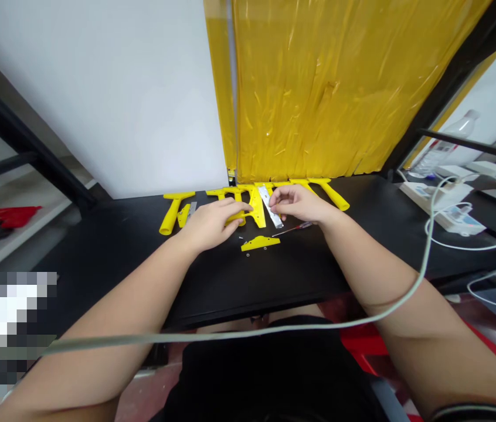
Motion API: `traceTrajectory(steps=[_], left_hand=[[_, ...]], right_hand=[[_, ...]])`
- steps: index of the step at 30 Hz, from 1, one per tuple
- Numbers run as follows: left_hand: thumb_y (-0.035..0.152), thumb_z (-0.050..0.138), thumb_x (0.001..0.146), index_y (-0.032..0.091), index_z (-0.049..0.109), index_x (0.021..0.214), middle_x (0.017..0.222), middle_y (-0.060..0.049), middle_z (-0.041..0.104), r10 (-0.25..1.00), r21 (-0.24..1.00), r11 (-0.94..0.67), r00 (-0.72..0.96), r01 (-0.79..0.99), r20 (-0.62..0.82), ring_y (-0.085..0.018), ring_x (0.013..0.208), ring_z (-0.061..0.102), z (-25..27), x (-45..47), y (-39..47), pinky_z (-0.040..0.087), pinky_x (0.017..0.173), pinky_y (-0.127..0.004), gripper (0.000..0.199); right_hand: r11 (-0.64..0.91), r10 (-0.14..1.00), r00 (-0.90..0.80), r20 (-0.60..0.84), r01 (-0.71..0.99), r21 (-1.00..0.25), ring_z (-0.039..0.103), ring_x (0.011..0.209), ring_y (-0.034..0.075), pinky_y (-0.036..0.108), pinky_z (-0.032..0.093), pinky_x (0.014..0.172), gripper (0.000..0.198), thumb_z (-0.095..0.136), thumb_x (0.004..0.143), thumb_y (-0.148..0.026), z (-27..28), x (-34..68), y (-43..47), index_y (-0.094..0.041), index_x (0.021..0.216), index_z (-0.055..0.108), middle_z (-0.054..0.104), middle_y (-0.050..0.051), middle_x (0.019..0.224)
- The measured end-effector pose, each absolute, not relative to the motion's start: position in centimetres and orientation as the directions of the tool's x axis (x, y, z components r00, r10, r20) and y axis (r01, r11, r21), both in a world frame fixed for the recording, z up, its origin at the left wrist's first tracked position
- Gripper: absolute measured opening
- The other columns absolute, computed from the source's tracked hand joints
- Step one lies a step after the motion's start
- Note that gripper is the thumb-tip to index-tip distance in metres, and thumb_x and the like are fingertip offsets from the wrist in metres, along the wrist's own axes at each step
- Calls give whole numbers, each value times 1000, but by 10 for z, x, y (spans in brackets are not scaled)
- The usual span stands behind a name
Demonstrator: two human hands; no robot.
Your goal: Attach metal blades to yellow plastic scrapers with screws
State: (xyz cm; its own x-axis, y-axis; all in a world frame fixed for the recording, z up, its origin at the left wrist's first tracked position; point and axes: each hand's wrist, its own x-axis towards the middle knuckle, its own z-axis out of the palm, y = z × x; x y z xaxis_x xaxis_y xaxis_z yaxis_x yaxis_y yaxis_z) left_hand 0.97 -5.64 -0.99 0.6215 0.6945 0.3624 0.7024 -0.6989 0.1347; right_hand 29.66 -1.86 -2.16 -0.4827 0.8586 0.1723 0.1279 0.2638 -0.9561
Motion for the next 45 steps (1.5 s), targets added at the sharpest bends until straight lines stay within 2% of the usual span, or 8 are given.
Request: traceTrajectory(steps=[4,11,15,22,30,39,42,45], left_hand=[[29,58,104,31,69,136,126,-5,72,688,119,-701,622,703,375,-23,103,72,-9,11,-58,57,82,-36,34],[27,59,104,32,69,136,127,-4,73,661,58,-712,640,700,392,-23,105,72,-9,13,-59,57,82,-35,34],[26,60,104,31,69,136,124,-5,73,639,18,-721,654,693,406,-23,102,72,-12,13,-59,57,79,-33,34],[25,58,105,29,71,132,123,-4,74,590,15,-760,682,649,432,-22,104,73,-11,14,-61,56,77,-31,31],[23,56,105,28,71,131,124,-5,76,528,26,-813,716,582,457,-22,110,73,-13,15,-60,58,83,-32,30],[26,50,107,31,57,150,126,-7,72,584,23,-778,711,627,391,-24,107,71,-8,17,-67,55,79,-34,44],[28,49,107,32,49,158,124,-7,71,621,15,-752,700,659,352,-22,99,70,-9,19,-68,53,75,-33,52],[29,46,108,35,49,160,123,-6,70,622,-7,-751,710,661,329,-21,96,68,-10,20,-68,50,71,-31,53]], right_hand=[[247,859,-478,185,69,-967,63,58,9,23,54,53,36,88,72,-21,-26,298,-16,-21,91,57,67,-4,77],[239,866,-466,183,63,-969,64,58,9,23,56,52,50,88,72,-19,-27,296,-18,-24,107,52,67,-6,81],[221,867,-465,176,43,-974,66,57,10,23,58,52,54,88,73,-19,-26,289,-21,-25,109,49,67,-8,79],[200,886,-440,143,85,-976,66,57,10,23,61,51,47,92,72,-24,-27,282,-23,-22,102,56,69,-5,78],[143,889,-448,90,86,-986,70,66,12,23,67,62,38,98,69,-29,-21,279,-27,-18,89,68,69,-1,74],[-13,884,-468,-8,-9,-1000,72,69,12,23,67,64,41,100,65,-28,-20,277,-31,-18,90,69,75,0,80],[-2,875,-485,-2,1,-1000,69,66,10,22,66,64,42,100,63,-25,-20,276,-32,-19,86,67,72,-2,75],[39,863,-505,27,12,-999,67,67,11,23,66,64,40,99,64,-24,-19,273,-34,-20,87,66,70,-3,74]])
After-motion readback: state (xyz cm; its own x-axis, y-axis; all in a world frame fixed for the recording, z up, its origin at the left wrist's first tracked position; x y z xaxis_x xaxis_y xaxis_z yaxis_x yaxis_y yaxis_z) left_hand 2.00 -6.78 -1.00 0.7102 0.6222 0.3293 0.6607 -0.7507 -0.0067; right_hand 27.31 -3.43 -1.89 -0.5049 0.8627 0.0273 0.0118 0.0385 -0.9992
